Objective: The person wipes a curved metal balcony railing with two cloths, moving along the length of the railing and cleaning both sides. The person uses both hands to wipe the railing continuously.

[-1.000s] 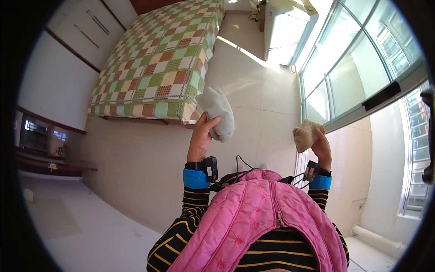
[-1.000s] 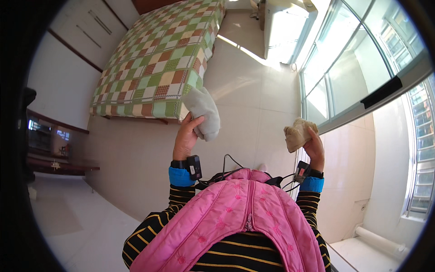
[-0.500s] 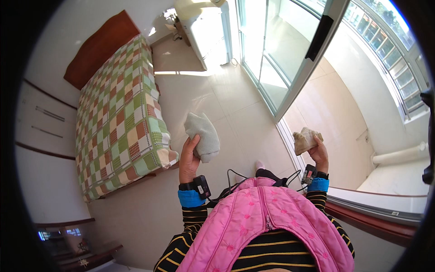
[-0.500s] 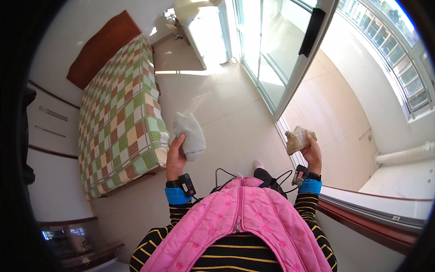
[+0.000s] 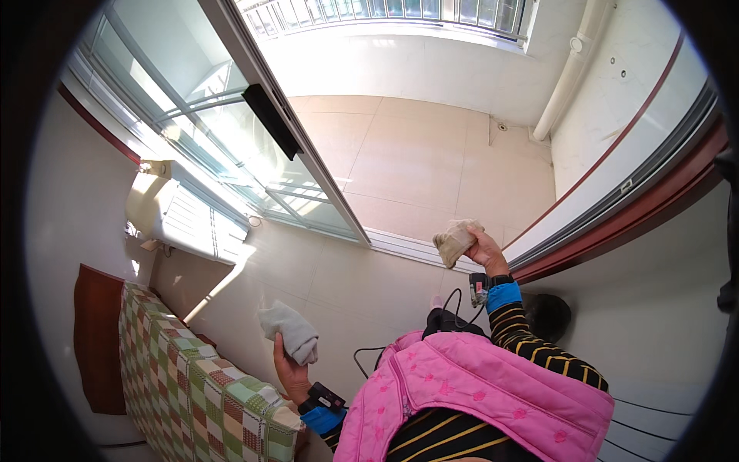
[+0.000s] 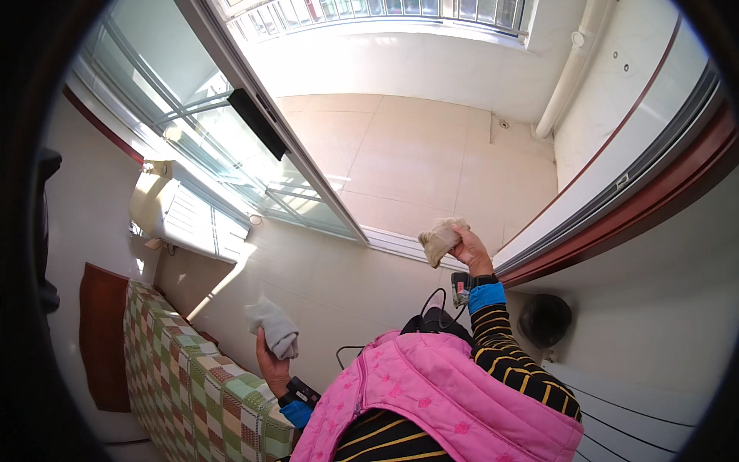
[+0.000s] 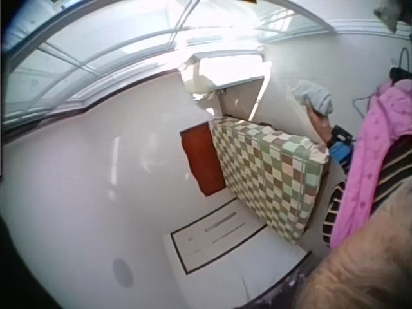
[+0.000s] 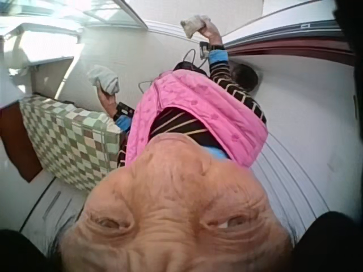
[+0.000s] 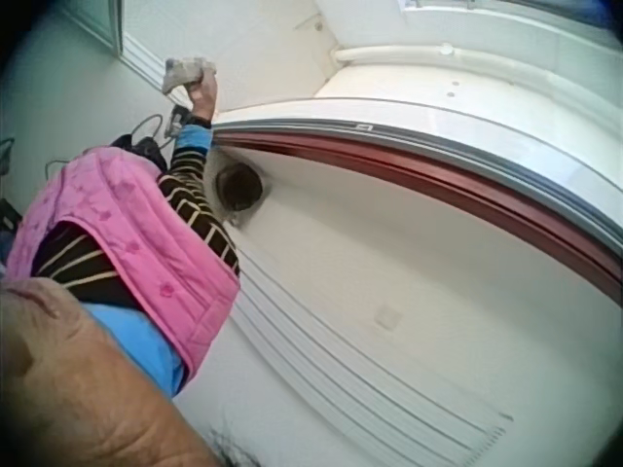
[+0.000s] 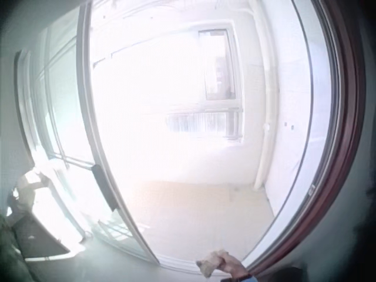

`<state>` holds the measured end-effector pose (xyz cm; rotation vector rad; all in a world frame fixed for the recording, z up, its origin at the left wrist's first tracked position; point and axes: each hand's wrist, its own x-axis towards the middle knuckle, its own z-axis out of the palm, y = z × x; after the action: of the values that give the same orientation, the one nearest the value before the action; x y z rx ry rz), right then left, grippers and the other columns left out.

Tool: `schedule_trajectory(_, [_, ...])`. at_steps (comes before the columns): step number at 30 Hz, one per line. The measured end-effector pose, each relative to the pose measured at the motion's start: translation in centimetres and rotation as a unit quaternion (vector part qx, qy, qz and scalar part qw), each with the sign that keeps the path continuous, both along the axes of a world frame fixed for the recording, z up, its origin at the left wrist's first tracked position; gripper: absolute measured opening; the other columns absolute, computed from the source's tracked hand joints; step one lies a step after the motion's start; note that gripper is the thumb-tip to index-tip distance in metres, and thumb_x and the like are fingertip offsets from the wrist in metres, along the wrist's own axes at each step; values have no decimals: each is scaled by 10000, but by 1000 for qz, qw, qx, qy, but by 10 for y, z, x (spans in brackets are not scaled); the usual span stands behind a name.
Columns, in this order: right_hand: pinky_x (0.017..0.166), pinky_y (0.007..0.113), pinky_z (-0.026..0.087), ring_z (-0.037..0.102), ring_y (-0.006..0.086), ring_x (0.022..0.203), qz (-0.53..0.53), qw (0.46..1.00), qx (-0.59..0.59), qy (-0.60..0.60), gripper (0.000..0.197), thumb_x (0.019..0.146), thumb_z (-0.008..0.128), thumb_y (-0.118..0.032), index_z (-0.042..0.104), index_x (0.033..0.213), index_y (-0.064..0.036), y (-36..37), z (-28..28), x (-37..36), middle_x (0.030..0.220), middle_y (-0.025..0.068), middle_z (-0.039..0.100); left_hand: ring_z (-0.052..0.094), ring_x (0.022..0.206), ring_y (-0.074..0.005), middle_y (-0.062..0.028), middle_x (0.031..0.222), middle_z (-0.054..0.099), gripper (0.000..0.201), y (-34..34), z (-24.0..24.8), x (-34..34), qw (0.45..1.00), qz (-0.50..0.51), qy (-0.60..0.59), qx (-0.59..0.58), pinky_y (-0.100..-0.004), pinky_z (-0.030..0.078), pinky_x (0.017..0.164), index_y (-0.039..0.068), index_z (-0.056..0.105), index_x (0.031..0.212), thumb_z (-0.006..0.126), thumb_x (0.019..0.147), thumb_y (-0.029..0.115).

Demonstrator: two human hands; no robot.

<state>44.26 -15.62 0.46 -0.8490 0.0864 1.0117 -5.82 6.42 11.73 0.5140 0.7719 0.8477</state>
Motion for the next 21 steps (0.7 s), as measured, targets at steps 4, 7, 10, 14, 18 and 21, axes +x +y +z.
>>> schedule_trajectory(4, [971,517,530,591,362,1196,-24,998,39,42,451,992,556,-208,432,1375,-4,-10,-7,44,1337,197,555,642,1080,-251,-104,1213,642,443,21,11,68,998,-59,-14,5,-437,549,917,45,524,1325,576,988,328])
schedule_trajectory(7, [1051,547,458,539,370,1262,-81,995,23,45,519,975,577,-206,397,1413,4,-27,-19,80,1385,204,519,642,1079,-258,-104,1210,643,439,28,5,127,996,-86,-10,9,-450,545,929,46,528,1319,589,983,323])
schedule_trajectory(10, [1046,562,455,535,377,1263,-136,989,10,60,535,974,576,-201,377,1425,7,-51,-32,112,1391,213,512,624,1130,-277,-116,1265,618,485,37,2,181,991,-129,6,20,-469,535,959,43,492,1363,596,980,322])
schedule_trajectory(14, [975,578,503,578,368,1204,-208,974,8,88,456,975,567,-194,441,1383,-34,-83,-52,141,1345,175,556,596,1189,-291,-127,1332,576,527,43,-1,247,983,-181,20,31,-473,521,987,44,435,1415,586,986,311])
schedule_trajectory(18, [976,558,509,582,370,1199,-249,964,7,96,448,986,549,-245,462,1375,-41,-110,-73,145,1338,185,567,598,1184,-277,-120,1322,580,515,58,3,280,974,-222,35,36,-462,521,986,44,436,1413,572,994,309])
schedule_trajectory(21, [976,555,509,581,369,1203,-289,951,-11,110,448,989,540,-271,477,1365,-36,-119,-87,146,1334,183,576,608,1169,-270,-127,1304,591,495,77,4,310,971,-239,3,8,-436,527,977,19,455,1392,573,993,289])
